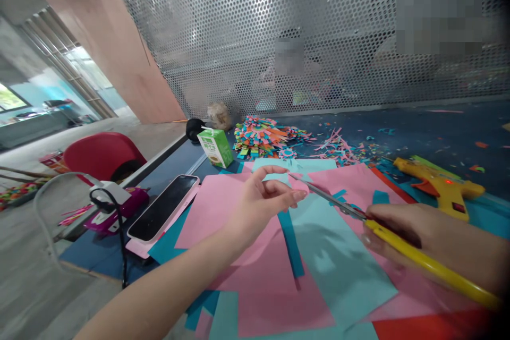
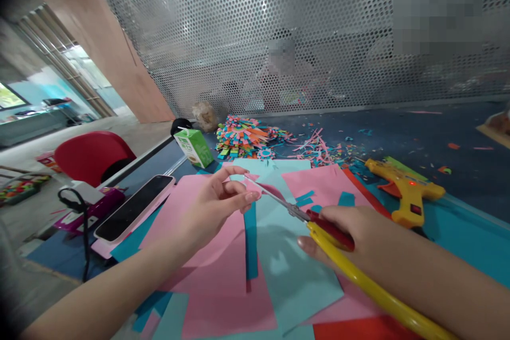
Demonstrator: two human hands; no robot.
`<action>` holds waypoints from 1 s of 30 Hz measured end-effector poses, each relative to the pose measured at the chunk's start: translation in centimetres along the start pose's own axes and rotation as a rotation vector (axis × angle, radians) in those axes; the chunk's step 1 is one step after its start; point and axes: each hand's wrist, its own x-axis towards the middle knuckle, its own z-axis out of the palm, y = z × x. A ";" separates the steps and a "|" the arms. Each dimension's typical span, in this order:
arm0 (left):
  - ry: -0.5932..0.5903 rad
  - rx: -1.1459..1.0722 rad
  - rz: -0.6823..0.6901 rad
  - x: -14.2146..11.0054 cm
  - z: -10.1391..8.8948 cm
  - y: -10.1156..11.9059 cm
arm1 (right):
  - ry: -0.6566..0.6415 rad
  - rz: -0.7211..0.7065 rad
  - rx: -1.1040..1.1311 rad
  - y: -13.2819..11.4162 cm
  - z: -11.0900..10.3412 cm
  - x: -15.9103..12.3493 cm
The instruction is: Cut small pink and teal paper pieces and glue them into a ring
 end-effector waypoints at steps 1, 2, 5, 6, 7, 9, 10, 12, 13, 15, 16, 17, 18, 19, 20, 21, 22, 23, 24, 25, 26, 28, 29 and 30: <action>0.002 -0.001 0.006 0.0 0.0 0.0 | -0.001 -0.004 -0.017 0.1 -0.2 0.0; 0.003 -0.002 0.011 0.0 0.0 0.0 | 0.004 -0.002 -0.031 0.2 -0.3 0.0; -0.001 0.011 0.021 -0.1 -0.1 0.1 | 0.016 0.014 -0.027 0.3 -0.5 0.1; 0.000 0.021 0.025 -0.1 -0.1 0.2 | 0.009 0.020 -0.017 0.4 -0.5 0.1; 0.003 0.034 0.030 -0.1 -0.2 0.2 | 0.001 0.028 -0.012 0.4 -0.5 0.1; 0.013 0.061 0.043 -0.1 -0.2 0.2 | 0.006 0.026 -0.021 0.5 -0.4 0.1; 0.019 0.071 0.052 -0.1 -0.3 0.2 | 0.024 0.018 -0.037 0.5 -0.4 0.0; 0.028 0.083 0.070 0.0 -0.4 0.1 | 0.065 -0.002 -0.070 0.7 -0.3 0.0; 0.033 0.083 0.081 0.1 -0.5 0.0 | 0.080 -0.008 -0.081 0.8 -0.4 0.0; 0.045 0.078 0.103 0.3 -0.7 -0.2 | 0.085 -0.012 -0.081 0.9 -0.4 0.0; 0.048 0.075 0.112 0.4 -0.8 -0.3 | 0.079 -0.010 -0.066 1.0 -0.4 0.0; 0.047 0.073 0.115 0.4 -0.8 -0.4 | 0.066 -0.007 -0.047 1.0 -0.4 0.1; 0.045 0.070 0.118 0.4 -0.9 -0.5 | 0.055 -0.006 -0.030 1.0 -0.3 0.1; 0.038 0.070 0.111 0.4 -0.9 -0.4 | 0.048 -0.005 -0.018 1.0 -0.3 0.0; 0.033 0.071 0.101 0.4 -0.8 -0.4 | 0.033 -0.005 -0.010 1.0 -0.3 0.0; 0.028 0.075 0.088 0.3 -0.8 -0.3 | 0.026 -0.007 -0.008 1.0 -0.3 0.0; 0.025 0.081 0.075 0.2 -0.7 -0.2 | 0.021 -0.009 -0.012 1.0 -0.2 0.0; 0.024 0.086 0.065 0.0 -0.6 0.0 | 0.011 -0.013 -0.017 1.0 -0.2 0.0; 0.024 0.091 0.059 -0.1 -0.5 0.1 | 0.001 -0.015 -0.022 1.0 -0.2 0.0; 0.023 0.095 0.054 -0.2 -0.4 0.2 | -0.014 -0.017 -0.027 0.9 -0.3 0.0; 0.022 0.098 0.051 -0.3 -0.3 0.3 | -0.014 -0.014 -0.040 0.9 -0.3 0.1; 0.020 0.102 0.047 -0.3 -0.3 0.4 | -0.002 0.002 -0.079 0.7 -0.4 0.1; 0.019 0.103 0.048 -0.3 -0.3 0.4 | 0.009 0.017 -0.102 0.5 -0.5 0.1; 0.018 0.101 0.049 -0.2 -0.4 0.4 | 0.015 0.036 -0.128 0.2 -0.5 0.0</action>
